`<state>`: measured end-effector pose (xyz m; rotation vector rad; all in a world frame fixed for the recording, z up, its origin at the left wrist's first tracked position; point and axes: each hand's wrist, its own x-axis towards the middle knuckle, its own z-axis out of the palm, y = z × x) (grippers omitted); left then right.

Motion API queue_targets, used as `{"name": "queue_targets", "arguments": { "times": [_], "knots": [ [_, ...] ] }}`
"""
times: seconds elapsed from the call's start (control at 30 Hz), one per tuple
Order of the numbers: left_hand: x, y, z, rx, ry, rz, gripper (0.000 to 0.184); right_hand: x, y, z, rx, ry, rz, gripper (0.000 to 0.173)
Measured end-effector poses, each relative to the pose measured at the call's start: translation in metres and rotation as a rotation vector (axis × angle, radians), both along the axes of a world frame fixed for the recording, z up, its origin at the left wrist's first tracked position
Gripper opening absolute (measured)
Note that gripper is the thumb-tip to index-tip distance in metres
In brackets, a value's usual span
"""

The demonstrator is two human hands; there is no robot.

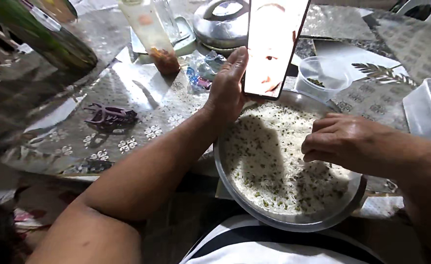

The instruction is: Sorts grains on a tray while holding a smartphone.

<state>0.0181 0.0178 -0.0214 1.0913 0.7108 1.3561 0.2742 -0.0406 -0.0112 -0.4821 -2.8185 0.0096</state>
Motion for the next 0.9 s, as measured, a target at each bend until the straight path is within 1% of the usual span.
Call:
{"name": "queue_targets", "arguments": {
  "times": [0.1, 0.2, 0.3, 0.37, 0.5, 0.57, 0.63, 0.7, 0.9],
  "knots": [
    [0.000, -0.002, 0.002, -0.014, 0.015, 0.007, 0.035, 0.007, 0.010, 0.005, 0.016, 0.024, -0.073, 0.021],
    [0.001, -0.002, 0.001, -0.001, 0.024, 0.010, 0.035, 0.018, 0.022, 0.015, 0.053, 0.070, -0.252, 0.017],
    [0.002, -0.003, 0.002, -0.012, 0.012, 0.018, 0.033, 0.026, 0.034, 0.018, 0.075, 0.134, -0.373, 0.021],
    [0.002, -0.002, 0.003, -0.006, 0.001, 0.012, 0.032, 0.028, 0.036, 0.018, 0.029, 0.137, -0.345, 0.023],
    [0.002, -0.002, 0.002, 0.001, 0.008, 0.021, 0.031, 0.010, 0.020, 0.007, -0.065, 0.091, -0.145, 0.023],
    [0.002, -0.002, 0.002, -0.001, 0.002, 0.015, 0.031, 0.003, 0.013, 0.000, -0.066, 0.061, -0.042, 0.024],
    [0.002, -0.002, 0.002, -0.009, -0.005, 0.009, 0.033, 0.000, 0.010, -0.004, -0.033, 0.050, 0.011, 0.024],
    [0.002, -0.002, 0.002, -0.011, -0.010, 0.011, 0.033, -0.002, 0.009, -0.001, -0.022, 0.056, 0.006, 0.022],
    [0.002, 0.000, 0.001, 0.007, 0.002, 0.000, 0.035, 0.005, 0.016, 0.005, 0.032, 0.096, -0.067, 0.025]
  ]
}}
